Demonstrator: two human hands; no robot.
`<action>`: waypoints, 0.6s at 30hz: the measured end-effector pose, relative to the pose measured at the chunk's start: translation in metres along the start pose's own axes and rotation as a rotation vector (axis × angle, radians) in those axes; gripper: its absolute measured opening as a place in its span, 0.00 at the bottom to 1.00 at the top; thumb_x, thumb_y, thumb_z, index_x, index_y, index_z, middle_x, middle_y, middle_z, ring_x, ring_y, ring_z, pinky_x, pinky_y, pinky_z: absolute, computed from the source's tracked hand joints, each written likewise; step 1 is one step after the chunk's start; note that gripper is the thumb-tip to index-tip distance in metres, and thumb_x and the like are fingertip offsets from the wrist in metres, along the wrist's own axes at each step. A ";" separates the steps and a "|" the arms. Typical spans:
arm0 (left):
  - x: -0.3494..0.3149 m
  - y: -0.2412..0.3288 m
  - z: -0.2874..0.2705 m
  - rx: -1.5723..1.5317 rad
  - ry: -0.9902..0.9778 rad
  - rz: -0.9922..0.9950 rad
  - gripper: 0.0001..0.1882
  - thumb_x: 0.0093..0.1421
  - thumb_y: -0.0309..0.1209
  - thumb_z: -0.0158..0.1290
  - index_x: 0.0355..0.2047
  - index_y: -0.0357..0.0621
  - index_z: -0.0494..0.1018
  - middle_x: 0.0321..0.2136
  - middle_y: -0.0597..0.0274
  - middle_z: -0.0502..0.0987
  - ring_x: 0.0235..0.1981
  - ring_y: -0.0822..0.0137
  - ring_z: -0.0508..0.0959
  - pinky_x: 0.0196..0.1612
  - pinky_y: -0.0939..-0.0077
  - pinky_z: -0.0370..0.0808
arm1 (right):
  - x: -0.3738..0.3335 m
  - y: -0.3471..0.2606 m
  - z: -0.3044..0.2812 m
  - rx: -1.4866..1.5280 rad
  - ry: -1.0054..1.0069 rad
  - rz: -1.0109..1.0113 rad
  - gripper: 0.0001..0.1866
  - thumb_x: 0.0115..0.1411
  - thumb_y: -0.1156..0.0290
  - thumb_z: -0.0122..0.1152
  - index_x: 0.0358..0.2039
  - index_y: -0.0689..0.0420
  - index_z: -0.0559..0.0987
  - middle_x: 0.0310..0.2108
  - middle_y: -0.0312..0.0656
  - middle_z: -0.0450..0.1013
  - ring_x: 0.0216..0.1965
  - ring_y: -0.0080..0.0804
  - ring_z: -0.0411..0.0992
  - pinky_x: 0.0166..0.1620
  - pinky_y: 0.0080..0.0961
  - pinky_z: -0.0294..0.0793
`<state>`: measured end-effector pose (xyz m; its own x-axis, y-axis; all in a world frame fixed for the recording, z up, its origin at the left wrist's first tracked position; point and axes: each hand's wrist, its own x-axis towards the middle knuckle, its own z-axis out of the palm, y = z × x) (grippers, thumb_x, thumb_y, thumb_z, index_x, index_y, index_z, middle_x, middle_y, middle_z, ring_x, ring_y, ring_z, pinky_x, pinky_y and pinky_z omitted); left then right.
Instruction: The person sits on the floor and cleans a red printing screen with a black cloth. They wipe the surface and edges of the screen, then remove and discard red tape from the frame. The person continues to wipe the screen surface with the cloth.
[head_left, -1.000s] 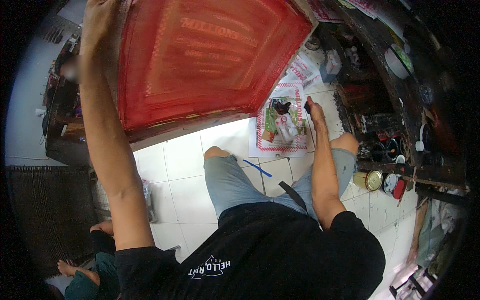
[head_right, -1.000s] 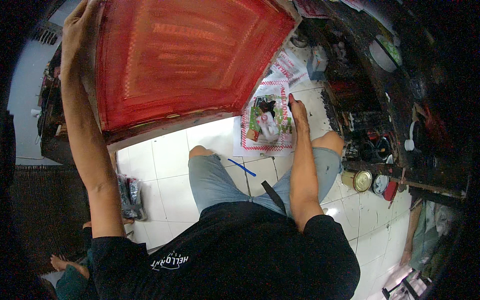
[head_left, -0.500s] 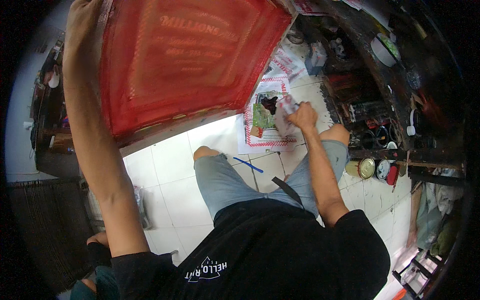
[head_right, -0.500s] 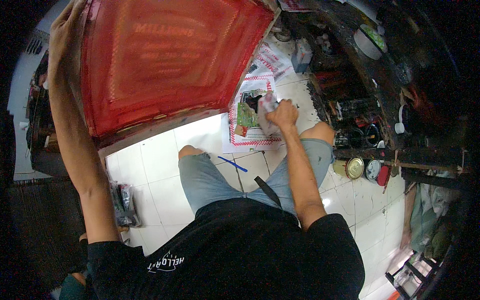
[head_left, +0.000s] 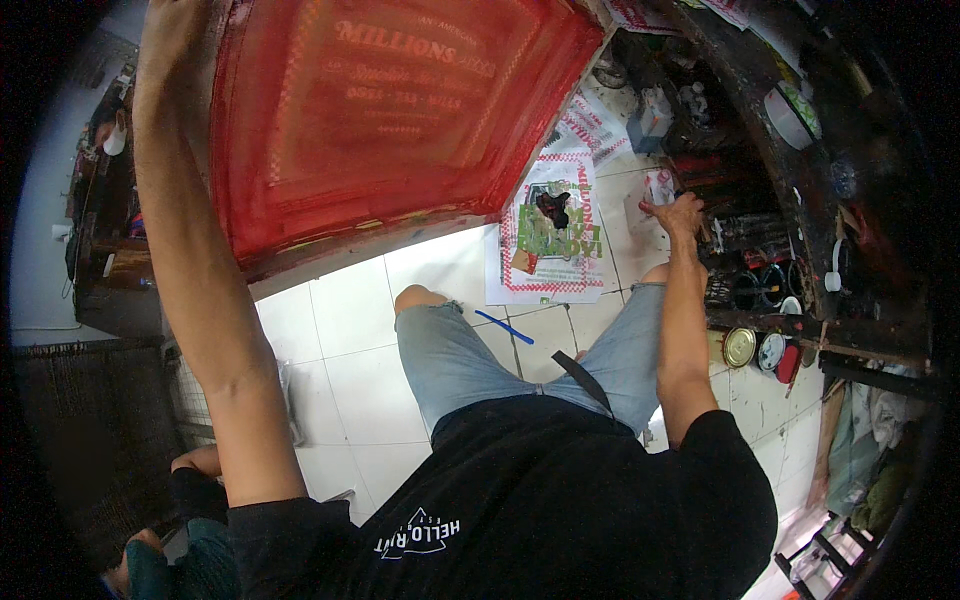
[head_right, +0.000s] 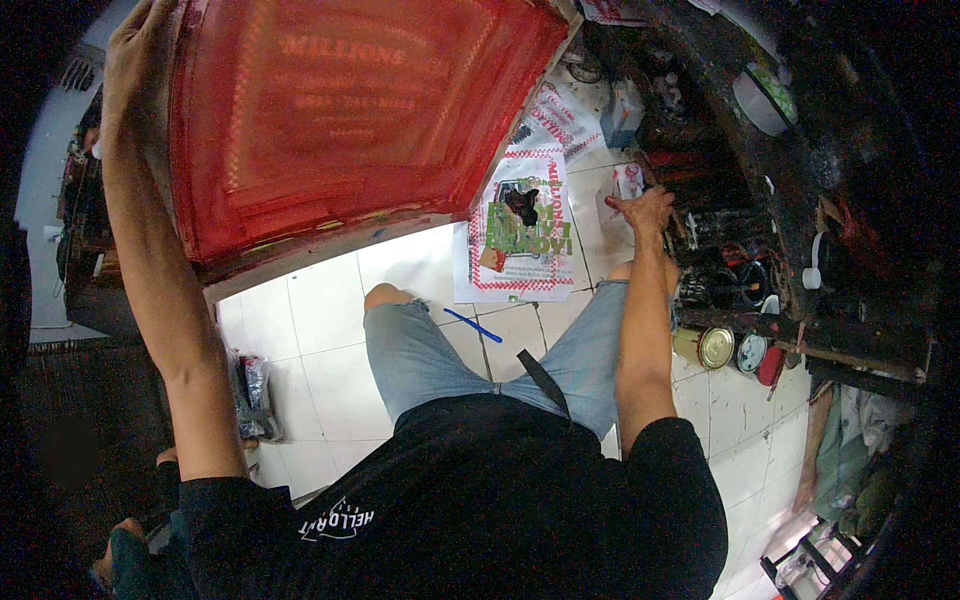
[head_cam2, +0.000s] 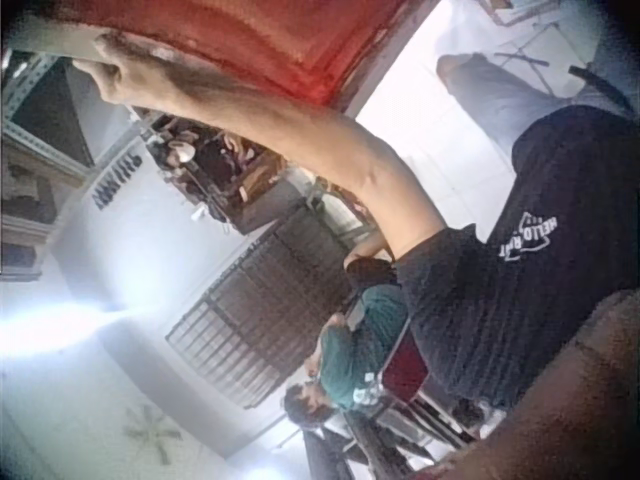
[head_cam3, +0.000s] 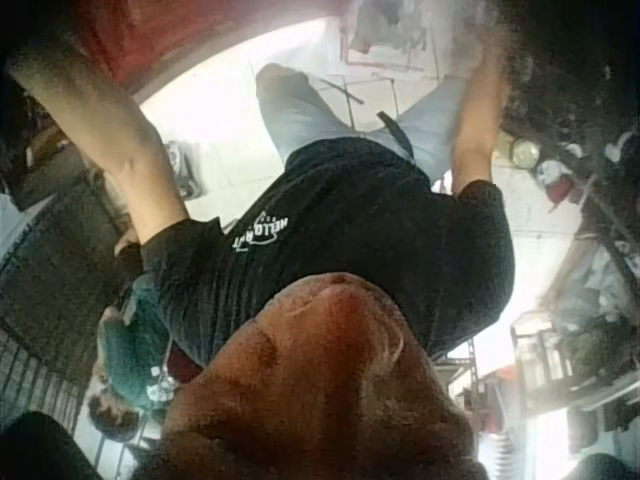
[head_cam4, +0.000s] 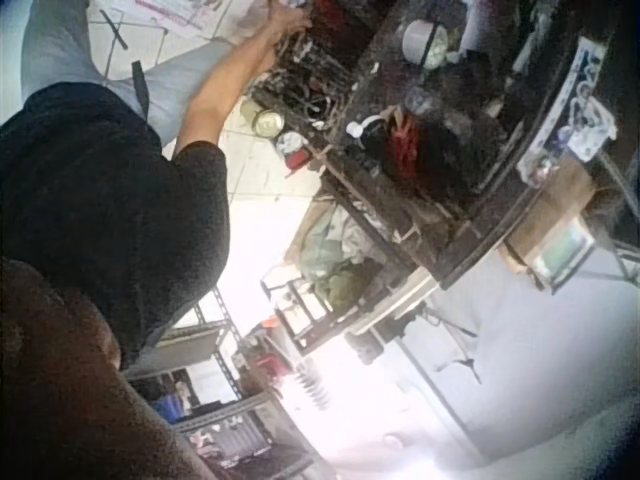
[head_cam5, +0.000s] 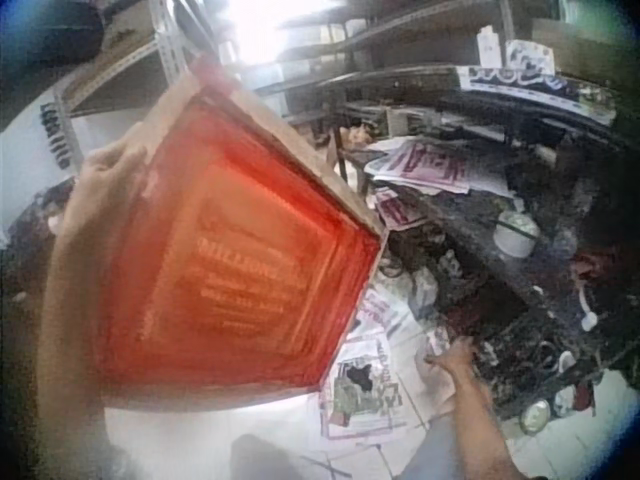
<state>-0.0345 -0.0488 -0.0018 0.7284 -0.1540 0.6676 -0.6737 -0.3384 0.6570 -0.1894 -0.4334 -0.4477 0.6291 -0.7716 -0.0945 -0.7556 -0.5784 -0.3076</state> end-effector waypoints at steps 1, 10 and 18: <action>0.002 -0.007 -0.001 0.002 -0.004 -0.012 0.19 0.63 0.30 0.47 0.53 0.37 0.72 0.29 0.70 0.75 0.24 0.80 0.69 0.27 0.85 0.65 | -0.011 -0.010 -0.010 -0.018 0.073 0.061 0.41 0.42 0.51 0.72 0.48 0.68 0.68 0.46 0.63 0.66 0.52 0.59 0.66 0.52 0.46 0.70; 0.022 -0.017 -0.007 0.000 -0.067 -0.049 0.20 0.63 0.30 0.48 0.53 0.34 0.71 0.33 0.65 0.76 0.27 0.76 0.71 0.31 0.82 0.68 | -0.067 -0.034 0.063 0.393 -0.030 -0.362 0.13 0.53 0.73 0.55 0.39 0.66 0.73 0.38 0.62 0.71 0.42 0.61 0.70 0.44 0.48 0.69; 0.059 -0.059 -0.032 0.105 -0.264 0.249 0.26 0.66 0.36 0.48 0.59 0.31 0.62 0.61 0.53 0.62 0.63 0.66 0.59 0.63 0.75 0.54 | -0.096 -0.056 0.134 0.210 -0.481 -0.413 0.23 0.54 0.58 0.59 0.43 0.64 0.74 0.44 0.61 0.70 0.44 0.58 0.72 0.48 0.45 0.71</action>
<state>0.0438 -0.0081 0.0100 0.5604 -0.4730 0.6799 -0.8276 -0.3516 0.4376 -0.1831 -0.2913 -0.5485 0.9072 -0.2652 -0.3265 -0.4140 -0.6997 -0.5822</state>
